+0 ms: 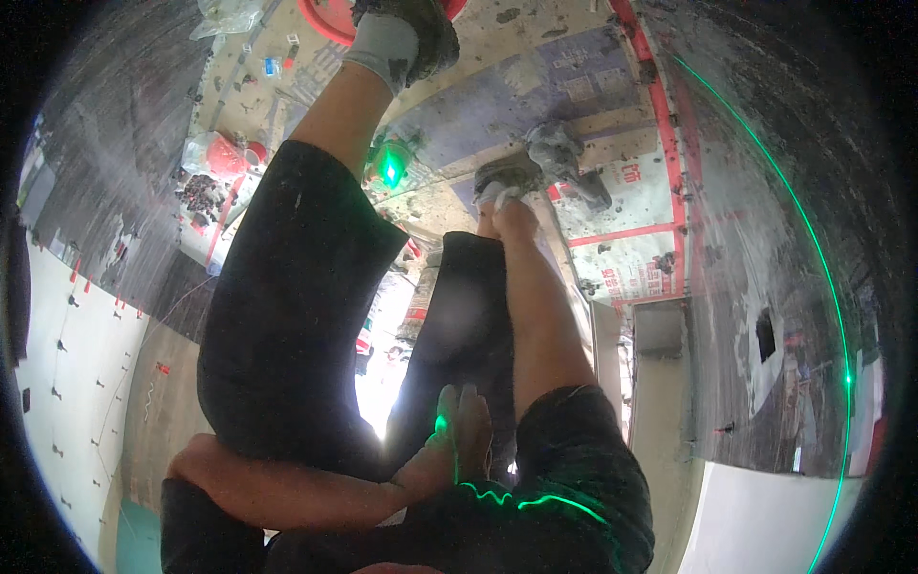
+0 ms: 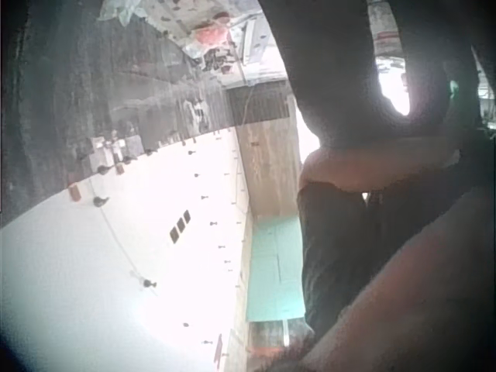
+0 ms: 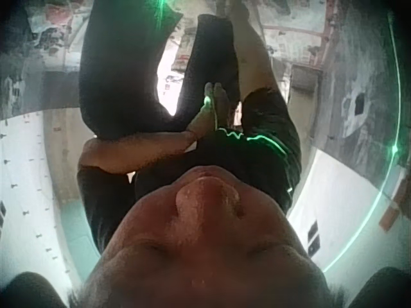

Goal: Installing large format wall tiles using a leveling system, spacers, and a rubber mallet.

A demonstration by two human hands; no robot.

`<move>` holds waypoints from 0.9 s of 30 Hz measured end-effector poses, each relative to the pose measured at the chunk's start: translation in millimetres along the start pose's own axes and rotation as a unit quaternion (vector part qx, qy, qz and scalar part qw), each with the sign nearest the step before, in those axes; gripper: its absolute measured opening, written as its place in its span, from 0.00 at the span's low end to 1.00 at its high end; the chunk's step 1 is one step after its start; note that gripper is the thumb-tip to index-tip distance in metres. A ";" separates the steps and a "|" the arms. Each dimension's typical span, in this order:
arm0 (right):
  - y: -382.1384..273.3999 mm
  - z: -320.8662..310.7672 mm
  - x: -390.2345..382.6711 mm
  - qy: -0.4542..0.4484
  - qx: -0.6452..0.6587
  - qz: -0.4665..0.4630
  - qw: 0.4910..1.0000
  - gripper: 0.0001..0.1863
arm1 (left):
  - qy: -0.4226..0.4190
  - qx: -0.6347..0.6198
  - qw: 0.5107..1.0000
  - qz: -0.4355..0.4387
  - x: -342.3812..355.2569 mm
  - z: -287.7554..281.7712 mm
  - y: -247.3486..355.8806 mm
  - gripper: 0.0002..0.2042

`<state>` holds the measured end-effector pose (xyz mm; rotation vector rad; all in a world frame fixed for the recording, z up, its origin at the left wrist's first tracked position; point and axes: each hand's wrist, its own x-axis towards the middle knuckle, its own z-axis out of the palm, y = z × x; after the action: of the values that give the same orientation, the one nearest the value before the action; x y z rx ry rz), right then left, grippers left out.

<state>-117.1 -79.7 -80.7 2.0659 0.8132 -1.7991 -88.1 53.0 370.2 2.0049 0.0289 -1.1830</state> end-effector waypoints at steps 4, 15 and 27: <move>5.5 49.4 58.2 -0.092 0.171 -0.053 0.980 0.25 | 0.053 0.034 0.998 0.007 18.6 -7.9 -0.3 0.22; 24.1 -59.5 31.0 0.166 0.453 -0.150 0.863 0.23 | 0.111 0.171 0.976 0.077 13.5 4.9 11.6 0.22; 74.4 71.2 12.8 0.184 0.185 0.028 0.965 0.28 | 0.164 0.073 0.984 -0.005 23.4 28.9 -0.9 0.14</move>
<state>-131.0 -175.9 -117.3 2.6893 0.5217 -1.6583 -96.3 27.0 344.9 2.3137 0.1189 -0.8705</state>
